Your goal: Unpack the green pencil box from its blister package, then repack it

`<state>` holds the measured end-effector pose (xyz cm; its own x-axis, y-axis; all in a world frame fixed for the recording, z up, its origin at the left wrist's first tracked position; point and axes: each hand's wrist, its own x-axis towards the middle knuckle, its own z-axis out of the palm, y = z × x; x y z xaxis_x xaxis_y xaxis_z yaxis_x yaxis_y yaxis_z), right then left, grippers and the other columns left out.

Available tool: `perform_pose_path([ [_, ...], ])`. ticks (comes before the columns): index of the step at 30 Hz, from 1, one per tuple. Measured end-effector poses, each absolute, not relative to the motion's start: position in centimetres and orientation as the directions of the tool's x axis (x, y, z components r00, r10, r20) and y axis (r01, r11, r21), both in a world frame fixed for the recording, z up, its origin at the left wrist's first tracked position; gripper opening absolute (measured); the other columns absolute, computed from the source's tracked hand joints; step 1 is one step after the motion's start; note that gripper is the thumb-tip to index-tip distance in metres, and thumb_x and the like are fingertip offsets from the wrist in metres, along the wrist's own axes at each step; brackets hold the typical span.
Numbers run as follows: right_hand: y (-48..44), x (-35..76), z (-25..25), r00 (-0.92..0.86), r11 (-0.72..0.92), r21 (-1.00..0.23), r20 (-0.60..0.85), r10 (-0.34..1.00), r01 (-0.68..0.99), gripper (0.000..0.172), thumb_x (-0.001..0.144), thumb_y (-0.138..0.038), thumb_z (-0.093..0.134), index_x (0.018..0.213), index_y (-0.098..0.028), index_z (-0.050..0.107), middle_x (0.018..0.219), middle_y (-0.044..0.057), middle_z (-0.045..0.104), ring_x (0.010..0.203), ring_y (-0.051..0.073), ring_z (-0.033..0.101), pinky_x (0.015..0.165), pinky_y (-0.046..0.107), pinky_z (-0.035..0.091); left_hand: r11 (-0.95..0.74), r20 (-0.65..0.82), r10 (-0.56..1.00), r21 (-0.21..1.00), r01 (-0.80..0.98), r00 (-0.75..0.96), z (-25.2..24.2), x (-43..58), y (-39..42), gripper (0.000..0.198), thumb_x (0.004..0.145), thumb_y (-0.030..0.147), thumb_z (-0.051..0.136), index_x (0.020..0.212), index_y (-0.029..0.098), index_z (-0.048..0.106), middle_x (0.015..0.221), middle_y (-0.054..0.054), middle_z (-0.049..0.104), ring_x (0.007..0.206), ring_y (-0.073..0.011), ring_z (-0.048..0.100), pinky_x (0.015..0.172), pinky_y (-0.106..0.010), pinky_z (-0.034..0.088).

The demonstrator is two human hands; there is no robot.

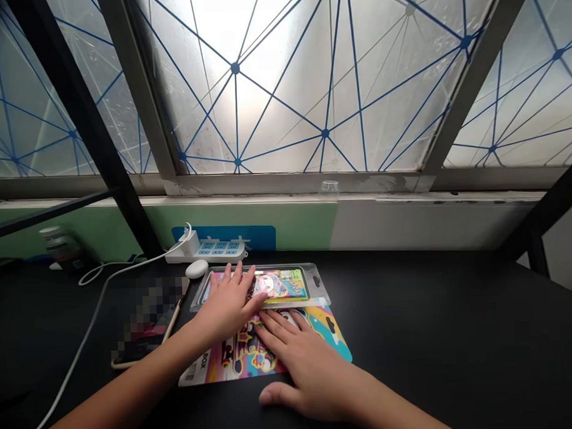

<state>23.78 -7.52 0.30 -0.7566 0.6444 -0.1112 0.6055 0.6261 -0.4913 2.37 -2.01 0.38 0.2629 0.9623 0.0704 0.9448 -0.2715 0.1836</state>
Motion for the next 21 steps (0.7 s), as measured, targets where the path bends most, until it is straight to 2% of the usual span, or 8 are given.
perform_pose_path([
  [2, -7.6, 23.8, 0.6, -0.751, 0.623, -0.490, -0.107, 0.652, 0.610, 0.089, 0.086, -0.074, 0.052, 0.158, -0.029, 0.025, 0.166, 0.008, 0.021, 0.151, 0.038, 0.018, 0.121, 0.061, 0.007, -0.280, 0.068, 0.960, 0.161, 0.946, 0.273, 0.4, 1.9, -2.1, 0.081, 0.096, 0.072, 0.023, 0.156, 0.019, 0.033, 0.162, -0.021, 0.026, 0.149, -0.0476, 0.015, 0.113, -0.069, 0.018],
  [4, -7.8, 23.8, 0.7, -0.749, 0.638, -0.467, -0.083, 0.658, 0.612, 0.088, 0.085, -0.074, 0.056, 0.156, -0.029, 0.032, 0.162, 0.010, 0.033, 0.146, 0.039, 0.028, 0.119, 0.061, 0.013, -0.272, 0.083, 0.961, 0.118, 0.955, 0.263, 0.3, 1.7, -2.2, 0.076, 0.098, 0.068, 0.025, 0.154, 0.019, 0.039, 0.161, -0.020, 0.030, 0.148, -0.0487, 0.019, 0.113, -0.067, 0.023],
  [6, -8.0, 23.7, 0.8, -0.741, 0.653, -0.442, -0.042, 0.670, 0.615, 0.079, 0.085, -0.069, 0.060, 0.150, -0.028, 0.044, 0.148, 0.013, 0.051, 0.133, 0.038, 0.044, 0.113, 0.059, 0.026, -0.249, 0.122, 0.963, 0.074, 0.966, 0.239, 0.2, 1.8, -2.1, 0.072, 0.100, 0.065, 0.026, 0.153, 0.018, 0.040, 0.161, -0.019, 0.031, 0.148, -0.0484, 0.021, 0.113, -0.065, 0.025],
  [8, -8.0, 23.8, 0.6, -0.703, 0.640, -0.426, 0.012, 0.711, 0.639, 0.060, 0.090, -0.061, 0.060, 0.139, -0.026, 0.055, 0.126, 0.012, 0.062, 0.114, 0.033, 0.055, 0.102, 0.052, 0.039, -0.233, 0.157, 0.962, 0.052, 0.971, 0.222, 0.0, 2.0, -2.0, 0.072, 0.101, 0.064, 0.023, 0.154, 0.018, 0.039, 0.161, -0.018, 0.031, 0.148, -0.0467, 0.020, 0.114, -0.064, 0.025],
  [11, -7.6, 24.0, -0.2, -0.603, 0.588, -0.399, 0.102, 0.791, 0.704, 0.040, 0.096, -0.050, 0.054, 0.124, -0.023, 0.061, 0.112, 0.011, 0.062, 0.100, 0.028, 0.055, 0.089, 0.046, 0.044, -0.239, 0.176, 0.958, 0.050, 0.970, 0.227, -0.4, 2.1, -1.9, 0.074, 0.100, 0.065, 0.019, 0.154, 0.018, 0.039, 0.161, -0.017, 0.032, 0.149, -0.0445, 0.021, 0.114, -0.063, 0.025],
  [14, -7.1, 24.1, -1.1, -0.500, 0.524, -0.357, 0.163, 0.850, 0.773, 0.032, 0.097, -0.046, 0.054, 0.116, -0.021, 0.059, 0.111, 0.011, 0.060, 0.100, 0.029, 0.053, 0.087, 0.045, 0.044, -0.245, 0.191, 0.954, 0.056, 0.968, 0.231, -0.7, 2.0, -1.8, 0.075, 0.100, 0.065, 0.017, 0.154, 0.018, 0.039, 0.161, -0.018, 0.032, 0.148, -0.0435, 0.024, 0.114, -0.063, 0.025],
  [18, -6.9, 23.9, -1.8, -0.423, 0.464, -0.320, 0.192, 0.886, 0.826, 0.022, 0.096, -0.043, 0.055, 0.093, -0.021, 0.055, 0.100, 0.009, 0.059, 0.090, 0.026, 0.052, 0.079, 0.042, 0.043, -0.254, 0.181, 0.954, 0.065, 0.965, 0.239, -0.9, 1.7, -1.7, 0.074, 0.100, 0.065, 0.018, 0.154, 0.019, 0.039, 0.161, -0.018, 0.031, 0.149, -0.0416, 0.023, 0.114, -0.063, 0.024],
  [21, -7.2, 23.7, -1.7, -0.413, 0.468, -0.349, 0.223, 0.883, 0.811, 0.021, 0.094, -0.041, 0.057, 0.088, -0.022, 0.051, 0.096, 0.008, 0.061, 0.085, 0.024, 0.053, 0.076, 0.038, 0.043, -0.266, 0.179, 0.952, 0.077, 0.961, 0.249, -0.8, 1.6, -1.6, 0.073, 0.100, 0.065, 0.018, 0.154, 0.020, 0.039, 0.162, -0.018, 0.029, 0.150, -0.0406, 0.022, 0.115, -0.062, 0.023],
])
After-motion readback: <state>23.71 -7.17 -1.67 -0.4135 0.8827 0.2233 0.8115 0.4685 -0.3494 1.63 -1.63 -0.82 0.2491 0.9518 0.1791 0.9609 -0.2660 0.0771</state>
